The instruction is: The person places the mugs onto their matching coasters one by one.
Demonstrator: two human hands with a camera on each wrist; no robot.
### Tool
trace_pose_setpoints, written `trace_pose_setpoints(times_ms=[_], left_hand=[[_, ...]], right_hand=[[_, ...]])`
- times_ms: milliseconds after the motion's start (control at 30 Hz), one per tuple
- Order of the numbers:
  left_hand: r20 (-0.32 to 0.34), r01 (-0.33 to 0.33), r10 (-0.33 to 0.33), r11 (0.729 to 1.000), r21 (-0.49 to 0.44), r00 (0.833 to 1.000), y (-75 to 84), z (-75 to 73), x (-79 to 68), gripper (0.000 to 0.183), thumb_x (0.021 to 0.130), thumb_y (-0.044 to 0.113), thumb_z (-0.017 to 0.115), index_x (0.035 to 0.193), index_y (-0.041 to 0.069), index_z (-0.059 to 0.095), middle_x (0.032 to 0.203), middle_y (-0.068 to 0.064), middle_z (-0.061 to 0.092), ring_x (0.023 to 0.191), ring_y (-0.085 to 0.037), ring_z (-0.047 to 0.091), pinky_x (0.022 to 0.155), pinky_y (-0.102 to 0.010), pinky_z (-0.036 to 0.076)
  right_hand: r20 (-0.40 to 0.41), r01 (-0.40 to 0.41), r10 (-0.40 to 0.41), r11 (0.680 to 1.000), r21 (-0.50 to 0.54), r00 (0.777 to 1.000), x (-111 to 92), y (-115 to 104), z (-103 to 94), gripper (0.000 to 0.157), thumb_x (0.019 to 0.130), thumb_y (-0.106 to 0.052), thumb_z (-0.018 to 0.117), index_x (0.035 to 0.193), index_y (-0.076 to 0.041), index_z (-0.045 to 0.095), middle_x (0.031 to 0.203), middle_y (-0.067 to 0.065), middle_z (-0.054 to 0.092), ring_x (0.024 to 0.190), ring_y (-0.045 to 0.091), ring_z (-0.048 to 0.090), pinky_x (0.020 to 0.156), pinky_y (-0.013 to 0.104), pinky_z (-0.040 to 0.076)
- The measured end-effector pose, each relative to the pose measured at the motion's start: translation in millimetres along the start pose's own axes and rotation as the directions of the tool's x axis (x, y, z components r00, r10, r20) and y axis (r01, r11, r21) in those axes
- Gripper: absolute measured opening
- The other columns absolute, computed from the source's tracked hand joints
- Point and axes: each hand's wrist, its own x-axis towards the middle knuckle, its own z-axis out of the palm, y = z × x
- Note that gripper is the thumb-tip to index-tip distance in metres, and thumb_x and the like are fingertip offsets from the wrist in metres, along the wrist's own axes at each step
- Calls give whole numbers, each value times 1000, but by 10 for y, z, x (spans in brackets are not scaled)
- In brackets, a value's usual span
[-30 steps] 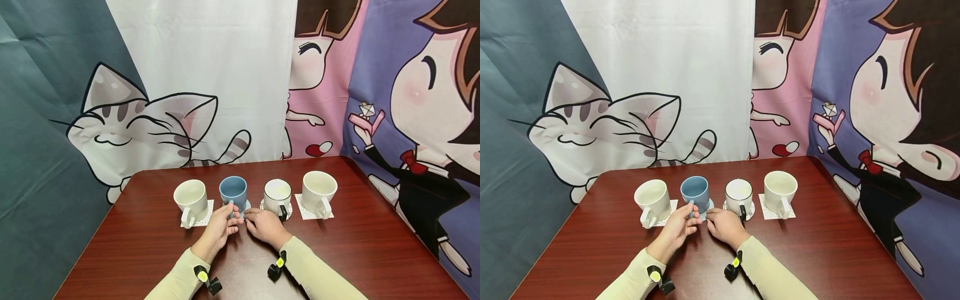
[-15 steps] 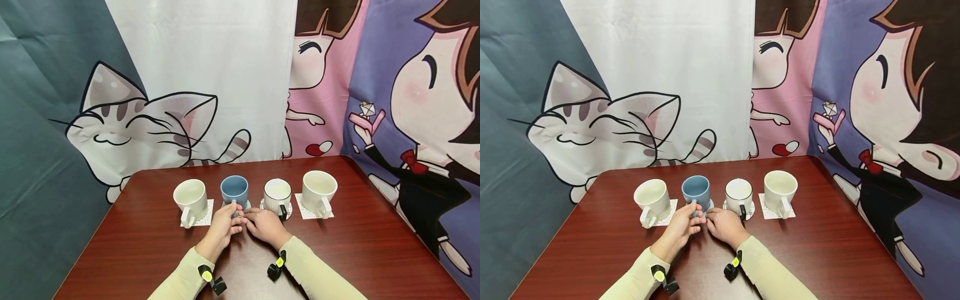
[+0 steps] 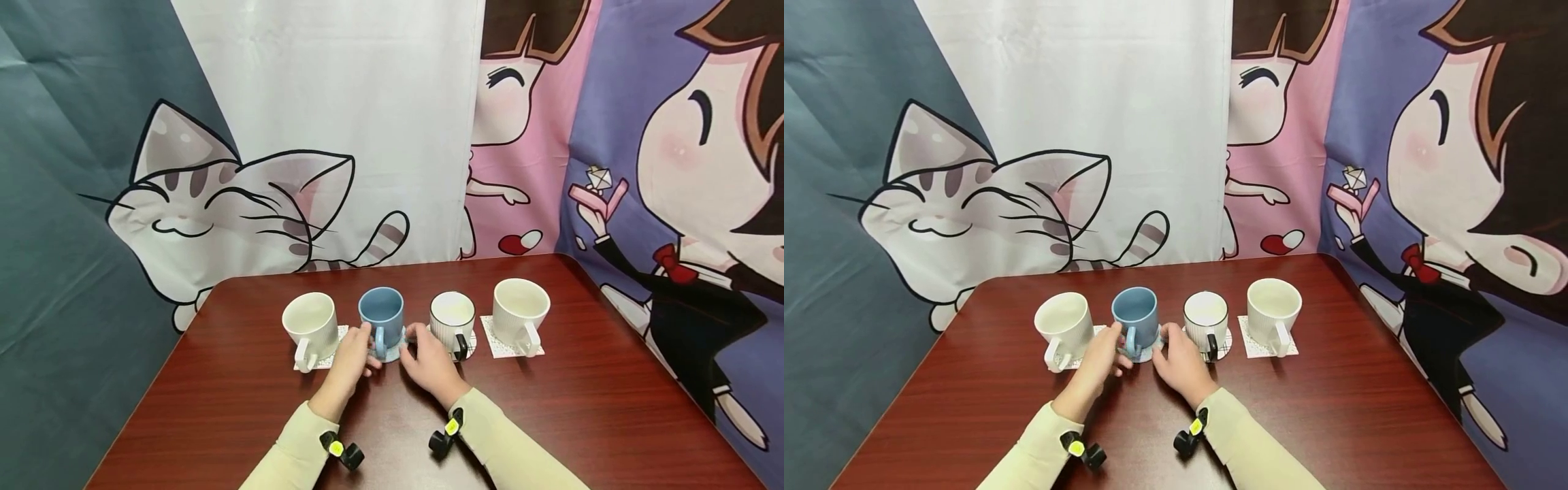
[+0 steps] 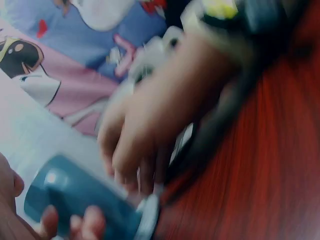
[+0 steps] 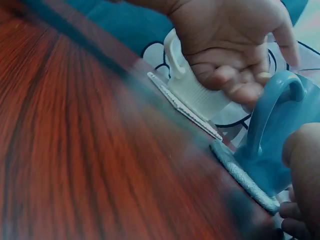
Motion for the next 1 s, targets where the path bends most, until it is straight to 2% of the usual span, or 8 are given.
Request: trace_pose_setpoints(times_ms=[67, 133, 200, 267, 300, 367, 500, 1000], left_hand=[[-79, -56, 63, 995, 79, 995, -39, -42, 58, 42, 107, 35, 37, 108, -5, 51, 90, -16, 56, 64, -19, 58, 50, -24, 43], [-96, -124, 136, 986, 114, 986, -99, -76, 123, 45, 109, 32, 33, 122, -8, 48, 108, -25, 54, 87, -30, 60, 69, -33, 50], [-66, -178, 182, 982, 59, 981, -168, -103, 177, 48, 111, 30, 29, 140, -6, 39, 130, -30, 47, 114, -41, 54, 93, -46, 47], [-26, -224, 224, 974, -17, 974, -235, -128, 219, 51, 112, 29, 24, 153, -1, 29, 149, -29, 36, 136, -44, 38, 111, -56, 33], [-2, -238, 239, 968, -76, 971, -264, -139, 239, 53, 112, 30, 22, 157, 2, 24, 155, -29, 29, 143, -46, 31, 115, -61, 26], [45, -237, 249, 954, -185, 967, -300, -155, 258, 56, 112, 36, 20, 160, 7, 19, 160, -27, 25, 147, -46, 25, 117, -63, 21], [118, -232, 272, 934, -272, 955, -334, -175, 255, 63, 111, 46, 21, 162, 9, 17, 164, -23, 22, 150, -43, 21, 119, -61, 18], [158, -309, 357, 914, -264, 921, -404, -215, 251, 64, 111, 44, 18, 162, 5, 15, 164, -24, 19, 148, -44, 22, 115, -67, 21]], right_hand=[[0, -52, 53, 992, 117, 999, 36, -2, 43, 47, 88, -14, 71, 130, 2, 53, 119, 19, 67, 109, 30, 67, 92, 44, 55], [19, -94, 92, 971, 218, 996, 76, 8, 82, 61, 88, -12, 72, 141, 3, 45, 130, 22, 62, 119, 33, 63, 98, 45, 52], [43, -114, 106, 951, 286, 993, 116, 20, 114, 70, 88, -11, 74, 148, 2, 40, 138, 22, 57, 128, 34, 58, 104, 44, 48], [62, -121, 107, 938, 326, 992, 150, 31, 138, 75, 88, -10, 77, 151, -1, 38, 143, 21, 55, 132, 33, 54, 108, 44, 45], [69, -126, 109, 930, 344, 992, 166, 32, 146, 77, 87, -10, 78, 152, -3, 37, 144, 21, 54, 134, 32, 53, 110, 43, 43], [69, -119, 101, 921, 371, 993, 190, 33, 156, 78, 86, -9, 80, 152, -4, 38, 145, 21, 53, 135, 32, 52, 111, 44, 41], [67, -138, 121, 906, 400, 990, 205, 39, 169, 78, 84, -8, 81, 151, -4, 40, 143, 23, 55, 133, 34, 53, 109, 45, 43], [66, -156, 141, 907, 391, 988, 191, 46, 172, 76, 84, -12, 84, 148, -7, 43, 142, 20, 57, 129, 33, 57, 107, 43, 46]])
